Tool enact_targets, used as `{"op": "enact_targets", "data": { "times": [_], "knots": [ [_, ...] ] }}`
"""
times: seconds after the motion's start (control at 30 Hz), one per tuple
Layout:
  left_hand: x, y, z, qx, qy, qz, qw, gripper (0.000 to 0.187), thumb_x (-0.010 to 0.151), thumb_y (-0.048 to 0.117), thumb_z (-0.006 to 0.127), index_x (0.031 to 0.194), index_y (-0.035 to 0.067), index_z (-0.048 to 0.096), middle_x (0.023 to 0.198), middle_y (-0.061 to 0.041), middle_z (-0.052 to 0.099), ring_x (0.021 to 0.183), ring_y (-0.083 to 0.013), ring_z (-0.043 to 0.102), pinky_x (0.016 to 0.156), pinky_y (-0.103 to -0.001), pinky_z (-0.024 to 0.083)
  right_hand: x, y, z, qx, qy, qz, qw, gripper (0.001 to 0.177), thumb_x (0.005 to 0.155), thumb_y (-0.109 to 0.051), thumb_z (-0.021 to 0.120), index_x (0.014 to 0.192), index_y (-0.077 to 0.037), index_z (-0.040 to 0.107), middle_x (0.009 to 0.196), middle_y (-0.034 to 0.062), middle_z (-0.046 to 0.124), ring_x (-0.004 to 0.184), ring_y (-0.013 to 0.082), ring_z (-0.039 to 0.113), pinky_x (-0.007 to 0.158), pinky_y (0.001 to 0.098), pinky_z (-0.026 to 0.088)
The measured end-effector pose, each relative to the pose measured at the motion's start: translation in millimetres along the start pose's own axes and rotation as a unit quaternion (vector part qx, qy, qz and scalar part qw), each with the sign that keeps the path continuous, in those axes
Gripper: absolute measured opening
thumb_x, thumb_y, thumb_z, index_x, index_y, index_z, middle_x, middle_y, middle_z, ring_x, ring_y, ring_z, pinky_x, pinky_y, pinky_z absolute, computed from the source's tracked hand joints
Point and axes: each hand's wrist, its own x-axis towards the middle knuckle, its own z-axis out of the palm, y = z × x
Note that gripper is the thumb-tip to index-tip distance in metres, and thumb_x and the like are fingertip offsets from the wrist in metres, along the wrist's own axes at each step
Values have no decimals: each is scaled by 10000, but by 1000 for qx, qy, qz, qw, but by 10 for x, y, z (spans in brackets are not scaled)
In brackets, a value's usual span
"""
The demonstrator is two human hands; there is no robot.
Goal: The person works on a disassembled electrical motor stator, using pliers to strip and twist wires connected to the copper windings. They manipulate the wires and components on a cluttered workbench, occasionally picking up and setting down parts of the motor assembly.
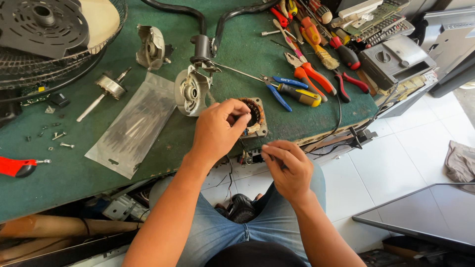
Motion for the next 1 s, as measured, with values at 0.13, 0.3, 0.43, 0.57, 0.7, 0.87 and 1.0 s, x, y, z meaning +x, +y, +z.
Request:
{"op": "enact_targets", "data": {
  "times": [0.13,0.3,0.43,0.57,0.7,0.87,1.0],
  "knots": [
    [32,75,-4,-50,62,36,996,95,953,150,789,1045,166,776,864,-20,811,689,-172,665,678,-322,602,185,-99,71,66,13,28,997,156,949,-50,823,1090,-94,871,981,89,815,569,146,655,499,313,555],
    [12,218,-48,-81,71,87,990,120,957,142,800,1073,173,807,843,-41,797,674,-191,666,647,-343,593,214,-75,162,107,14,48,993,175,970,-41,803,1138,-65,847,990,104,818,650,170,718,531,322,574],
    [0,238,-70,-117,59,128,983,128,982,123,787,1078,186,844,820,-60,789,675,-206,667,656,-337,599,25,79,267,156,42,107,981,247,919,-30,858,1087,-17,678,935,117,836,562,114,640,511,275,524],
    [-33,251,-136,-92,45,179,978,137,1006,110,754,1066,189,849,961,-51,829,765,-262,729,732,-370,613,78,42,215,108,54,65,991,173,900,11,872,990,11,725,864,131,821,554,169,676,501,295,527],
    [-34,276,-143,-41,29,230,972,166,1013,70,728,1086,167,842,1032,-74,831,839,-305,767,727,-415,644,188,-56,211,82,84,32,993,128,896,8,869,1008,16,808,841,128,806,545,168,639,486,311,527],
    [-69,190,-103,-34,33,232,972,202,1034,62,704,1130,179,837,1052,-60,827,873,-300,774,727,-417,661,153,-8,226,98,91,40,990,114,917,12,852,1002,30,777,785,142,782,539,181,654,488,334,535],
    [-76,158,-113,-7,19,242,970,191,1049,98,705,1159,197,825,1091,-22,816,904,-268,777,701,-388,677,155,4,247,81,99,30,991,131,892,-17,889,969,18,790,771,123,775,526,174,641,487,318,528]
  ]
}}
